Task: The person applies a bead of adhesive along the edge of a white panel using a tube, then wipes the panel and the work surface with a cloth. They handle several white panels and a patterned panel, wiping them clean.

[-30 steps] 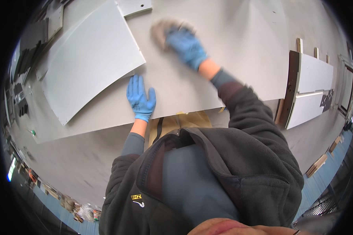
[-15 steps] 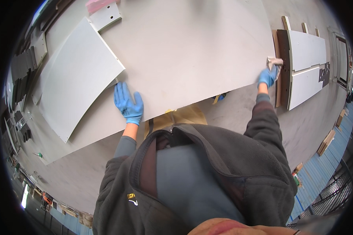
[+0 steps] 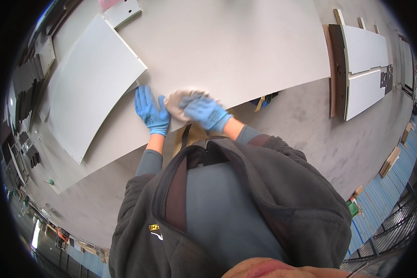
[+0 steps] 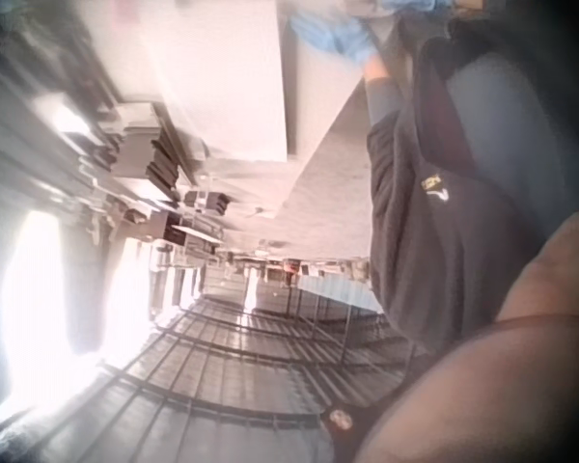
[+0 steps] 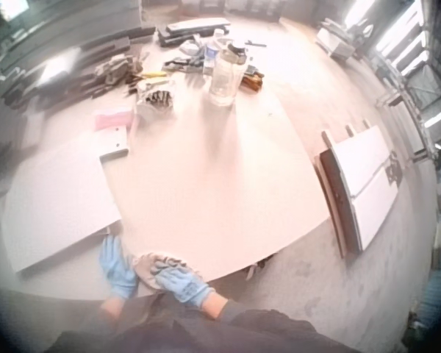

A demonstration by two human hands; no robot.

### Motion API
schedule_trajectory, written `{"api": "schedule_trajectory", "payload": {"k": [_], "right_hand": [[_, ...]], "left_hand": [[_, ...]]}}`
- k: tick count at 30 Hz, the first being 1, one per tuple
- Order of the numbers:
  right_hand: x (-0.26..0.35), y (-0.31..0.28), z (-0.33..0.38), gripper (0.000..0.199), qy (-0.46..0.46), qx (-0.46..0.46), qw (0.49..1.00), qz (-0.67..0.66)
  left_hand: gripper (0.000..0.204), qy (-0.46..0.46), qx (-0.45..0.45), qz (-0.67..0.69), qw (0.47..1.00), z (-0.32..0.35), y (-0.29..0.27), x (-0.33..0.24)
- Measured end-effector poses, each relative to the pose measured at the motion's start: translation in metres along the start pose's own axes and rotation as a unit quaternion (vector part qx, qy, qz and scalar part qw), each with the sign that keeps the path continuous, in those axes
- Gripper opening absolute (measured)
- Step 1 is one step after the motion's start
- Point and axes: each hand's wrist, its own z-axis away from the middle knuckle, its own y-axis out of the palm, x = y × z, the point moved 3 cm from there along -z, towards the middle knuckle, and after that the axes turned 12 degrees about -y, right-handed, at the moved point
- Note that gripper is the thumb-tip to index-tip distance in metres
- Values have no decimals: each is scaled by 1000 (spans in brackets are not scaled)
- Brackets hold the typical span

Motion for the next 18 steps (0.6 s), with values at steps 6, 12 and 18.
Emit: {"api": "schedule_trajectory", "payload": {"k": [6, 12, 18], "right_hand": [[-80, -98, 13, 41, 136, -56, 962, 230], [-86, -115, 13, 39, 399, -289, 860, -137], [-62, -151, 13, 44, 529, -120, 840, 19]], "left_hand": [[57, -12, 7, -14, 1000, 1, 0, 2], [57, -3, -4, 9, 1000, 2, -4, 6], [57, -6, -7, 13, 1000, 4, -7, 7]]}}
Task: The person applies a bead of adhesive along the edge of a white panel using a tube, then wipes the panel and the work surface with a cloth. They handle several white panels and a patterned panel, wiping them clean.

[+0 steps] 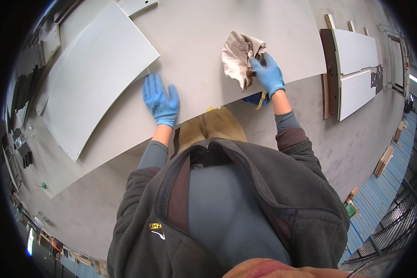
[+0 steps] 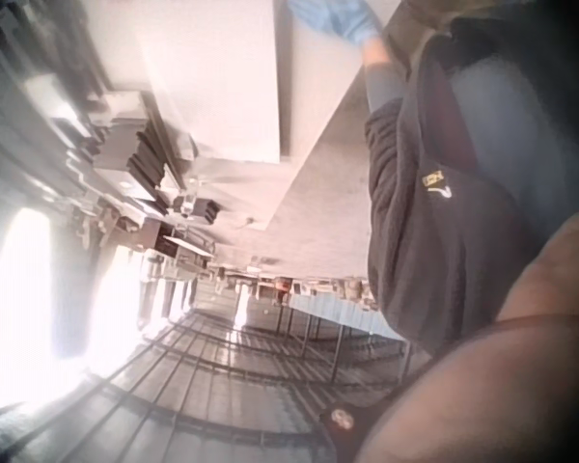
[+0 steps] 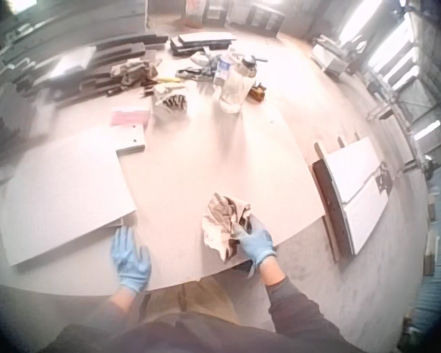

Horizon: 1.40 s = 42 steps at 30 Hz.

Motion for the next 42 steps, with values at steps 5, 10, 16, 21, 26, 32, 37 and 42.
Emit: {"api": "schedule_trajectory", "payload": {"k": [5, 10, 16, 21, 26, 32, 37, 42], "right_hand": [[2, 37, 0, 68, -317, -76, 866, 379], [9, 126, -18, 91, -234, -112, 895, 364], [70, 170, 69, 67, -510, -36, 838, 189], [40, 135, 37, 52, -338, 18, 938, 78], [43, 136, 24, 48, -314, -22, 949, -26], [26, 133, 9, 42, -316, -16, 946, -65], [-3, 98, -41, 33, -163, -31, 970, -178], [1, 47, -40, 34, -222, -201, 949, 97]], "left_hand": [[57, 1, 0, -16, 1000, 0, 1, 2], [57, 1, 2, -16, 1000, -3, 4, 3], [59, -7, 27, -16, 999, -2, 4, 4], [62, -11, 32, -25, 999, -1, 4, 5], [72, 57, 18, 37, 998, 1, -5, 3], [66, 337, 246, -16, 909, 13, 2, -11], [62, 325, 245, -6, 913, 12, 2, -13], [59, 323, 240, -2, 916, 13, 0, -15]]}}
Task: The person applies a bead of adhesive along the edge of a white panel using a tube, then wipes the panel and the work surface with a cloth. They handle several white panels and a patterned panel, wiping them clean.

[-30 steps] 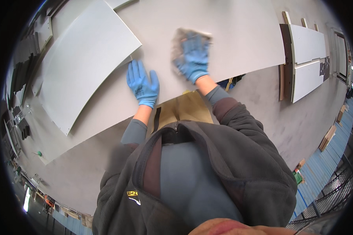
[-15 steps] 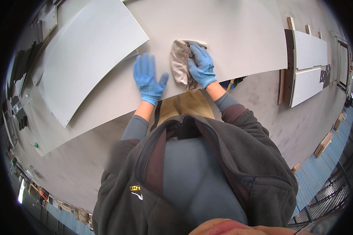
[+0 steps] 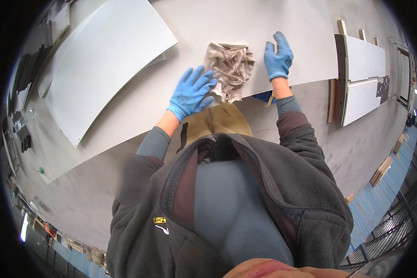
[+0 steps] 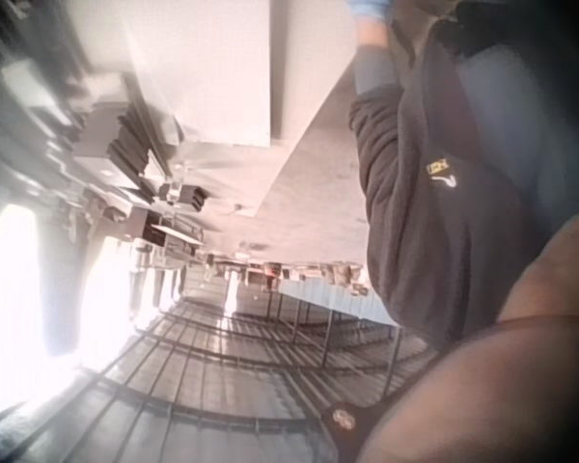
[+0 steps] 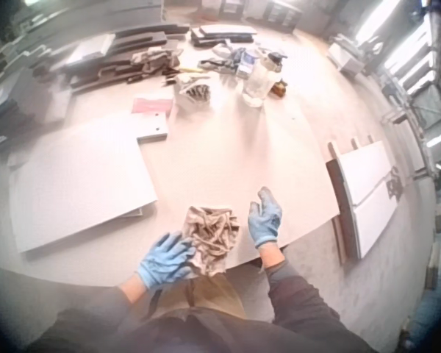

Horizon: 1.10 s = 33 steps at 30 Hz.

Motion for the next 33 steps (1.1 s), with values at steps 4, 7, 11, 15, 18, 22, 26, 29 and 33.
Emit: {"api": "schedule_trajectory", "payload": {"k": [4, 7, 11, 15, 18, 22, 26, 29, 33], "right_hand": [[30, 20, 34, 46, -71, 153, 977, 130], [43, 42, 40, 52, -94, 187, 972, 111], [44, 38, 25, 44, -14, 190, 974, -120], [63, 10, 22, 44, 180, 266, 875, -363], [87, -23, 7, 41, 153, 314, 848, -399], [104, -66, -12, 38, 161, 427, 793, -404], [88, -100, -34, 41, 115, 460, 799, -370], [55, -101, -59, 43, 94, 368, 859, -344], [47, -76, -46, 46, -221, 75, 971, 61]], "left_hand": [[58, 2, -5, -5, 1000, 0, -1, -1], [55, 4, -23, 2, 1000, 1, -1, -2], [52, 9, -35, -1, 999, 0, -2, -3], [58, -37, -92, 136, 986, -10, -18, -6], [91, -200, -224, 334, 894, -25, -42, -9], [105, -176, -89, 461, 865, -55, -83, -16], [45, -221, 162, 626, 730, -65, -88, -43], [49, -274, 146, 716, 625, -66, -65, -59], [52, -378, 10, 544, 749, -57, -19, -47]]}}
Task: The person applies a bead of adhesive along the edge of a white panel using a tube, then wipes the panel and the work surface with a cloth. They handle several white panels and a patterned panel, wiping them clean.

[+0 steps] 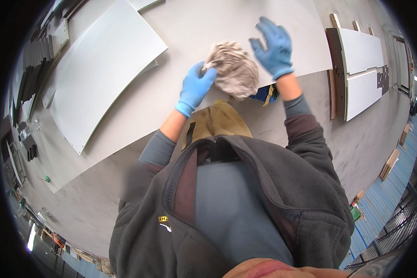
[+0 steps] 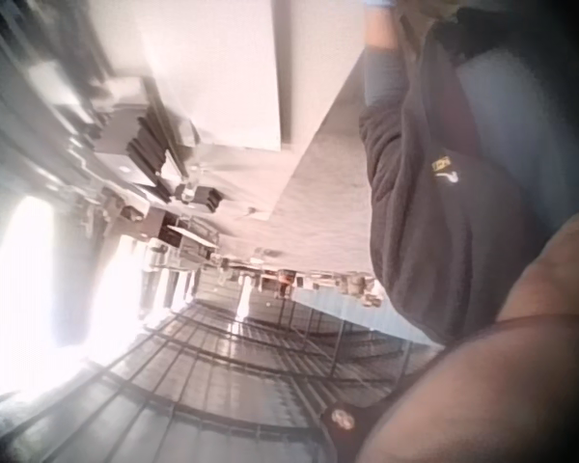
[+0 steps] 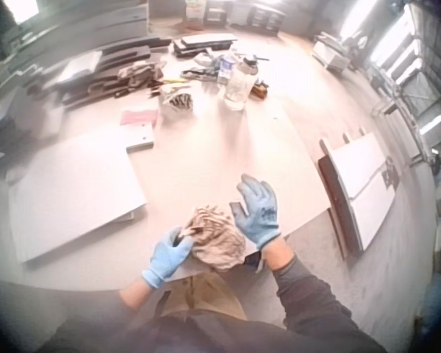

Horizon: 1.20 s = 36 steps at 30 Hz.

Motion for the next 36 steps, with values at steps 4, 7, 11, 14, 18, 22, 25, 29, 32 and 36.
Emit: {"api": "schedule_trajectory", "payload": {"k": [4, 7, 11, 14, 18, 22, 25, 29, 32, 36], "right_hand": [[81, 67, 62, 59, -215, 111, 965, -101], [103, 107, 83, 69, -158, 177, 966, -100], [81, 138, 66, 75, -128, 216, 965, -72], [4, 159, 20, 78, -7, 280, 957, 72], [-77, 171, -63, 46, 8, -6, 986, 165], [-5, 202, -84, 66, -37, 127, 991, -1], [103, 176, -11, 57, -178, 160, 969, -61], [106, 157, 54, 58, -199, 199, 943, -177], [14, 152, 48, 61, -85, 161, 983, 22], [-104, 115, 23, 68, 144, 127, 970, 152]], "left_hand": [[60, 197, -225, -186, 936, 13, -39, 39], [63, 271, -304, -335, 850, 22, -72, 59], [68, 265, -307, -443, 800, 20, -89, 75], [69, 259, -298, -462, 794, 17, -87, 80], [69, 248, -298, -461, 798, 14, -89, 80], [67, 257, -295, -454, 801, 13, -89, 77], [66, 243, -291, -453, 807, 12, -88, 76], [65, 249, -294, -454, 804, 12, -87, 73], [65, 243, -300, -455, 802, 12, -86, 75], [64, 250, -300, -459, 798, 12, -84, 76]]}}
